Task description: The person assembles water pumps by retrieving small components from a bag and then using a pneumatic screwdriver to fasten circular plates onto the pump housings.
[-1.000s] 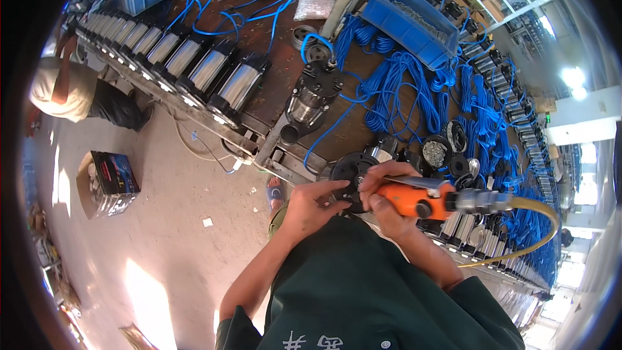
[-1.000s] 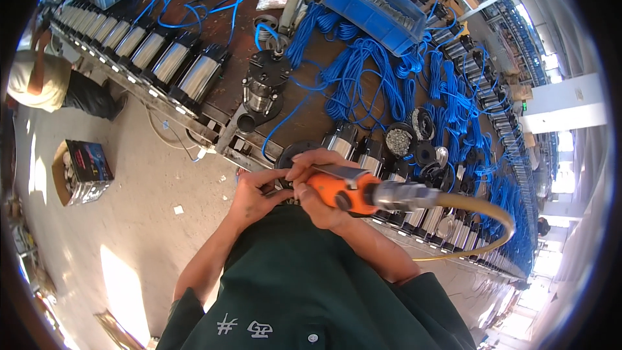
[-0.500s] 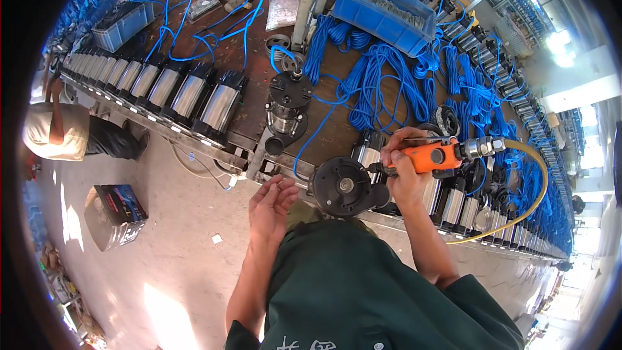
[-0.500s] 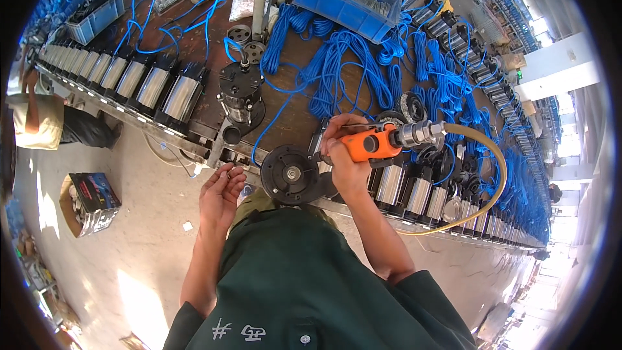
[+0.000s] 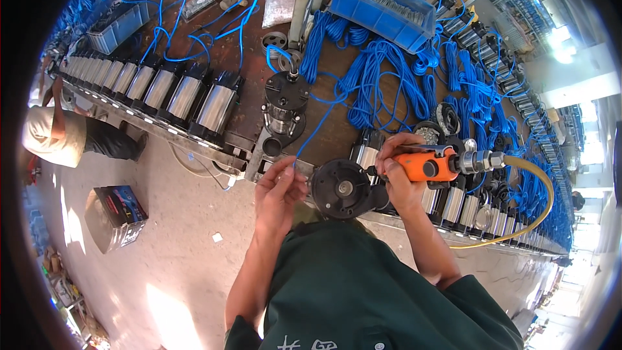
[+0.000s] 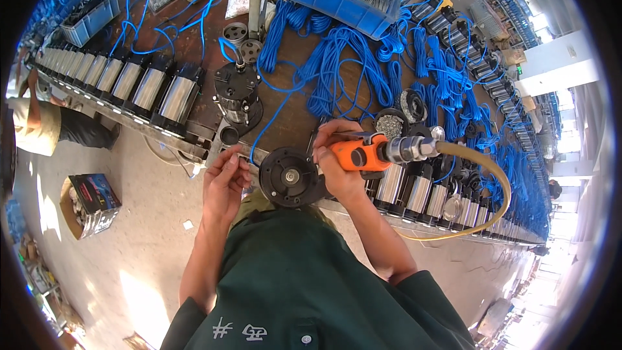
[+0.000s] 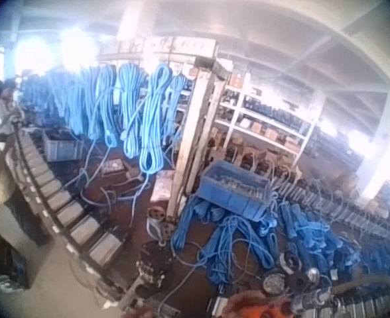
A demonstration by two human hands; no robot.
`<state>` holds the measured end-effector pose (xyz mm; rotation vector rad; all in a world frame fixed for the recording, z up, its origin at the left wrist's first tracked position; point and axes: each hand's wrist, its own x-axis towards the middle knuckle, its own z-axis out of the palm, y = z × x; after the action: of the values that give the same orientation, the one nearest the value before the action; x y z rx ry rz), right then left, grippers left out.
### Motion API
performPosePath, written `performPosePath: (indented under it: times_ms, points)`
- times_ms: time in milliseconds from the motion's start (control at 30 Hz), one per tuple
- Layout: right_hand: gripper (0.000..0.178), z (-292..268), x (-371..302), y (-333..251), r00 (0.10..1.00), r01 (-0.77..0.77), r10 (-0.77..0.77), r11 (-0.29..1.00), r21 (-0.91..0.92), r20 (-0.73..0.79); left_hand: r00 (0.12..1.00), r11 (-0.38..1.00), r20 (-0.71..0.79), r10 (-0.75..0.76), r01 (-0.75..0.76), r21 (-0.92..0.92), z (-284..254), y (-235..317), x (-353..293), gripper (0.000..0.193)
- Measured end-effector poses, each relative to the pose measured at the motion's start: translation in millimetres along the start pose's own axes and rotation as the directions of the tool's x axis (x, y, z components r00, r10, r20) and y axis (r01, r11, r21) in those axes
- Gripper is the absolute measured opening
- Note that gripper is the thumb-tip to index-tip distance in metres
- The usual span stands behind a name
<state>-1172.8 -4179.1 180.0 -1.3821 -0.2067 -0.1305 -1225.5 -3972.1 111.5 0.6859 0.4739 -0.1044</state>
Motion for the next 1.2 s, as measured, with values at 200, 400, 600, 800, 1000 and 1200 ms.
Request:
performPosePath:
  times_ms: [200, 400, 600, 800, 1000, 1200]
  points:
    - [0.031, 0.7, -0.6, 2.7, 0.998, -0.011, 0.016, 0.997, -0.073, 0.065, 1.000, 1.000, 0.026, -0.004, 0.003, 0.021, 12.6, -0.6, 12.7, 0.012]
    - [0.036, -22.6, 16.3, 8.4, 0.934, -0.027, 0.040, 0.999, -0.042, 0.356, 0.981, 0.989, 0.127, -0.147, 0.145, 0.020, 11.6, -0.3, 28.4, 0.015]
    - [0.033, -7.9, 11.8, -5.8, 0.981, -0.103, 0.097, 0.994, 0.027, 0.170, 0.977, 0.984, 0.159, -0.144, 0.125, 0.124, 24.9, 0.1, 34.0, 0.017]
    - [0.036, 19.4, 6.2, -26.8, 0.994, 0.107, -0.108, 0.937, 0.331, -0.014, 0.955, 0.965, 0.167, -0.245, 0.224, 0.133, 48.1, 12.0, 14.2, 0.019]
    - [0.034, 31.7, 10.5, -33.6, 0.970, 0.242, -0.219, 0.906, 0.346, -0.105, 0.925, 0.962, 0.268, -0.268, 0.270, 0.031, 54.1, 9.3, 4.6, 0.016]
    - [0.033, 28.0, 9.7, -29.8, 0.964, 0.262, -0.223, 0.889, 0.375, -0.146, 0.938, 0.968, 0.237, -0.251, 0.241, 0.072, 59.5, 12.4, 0.3, 0.014]
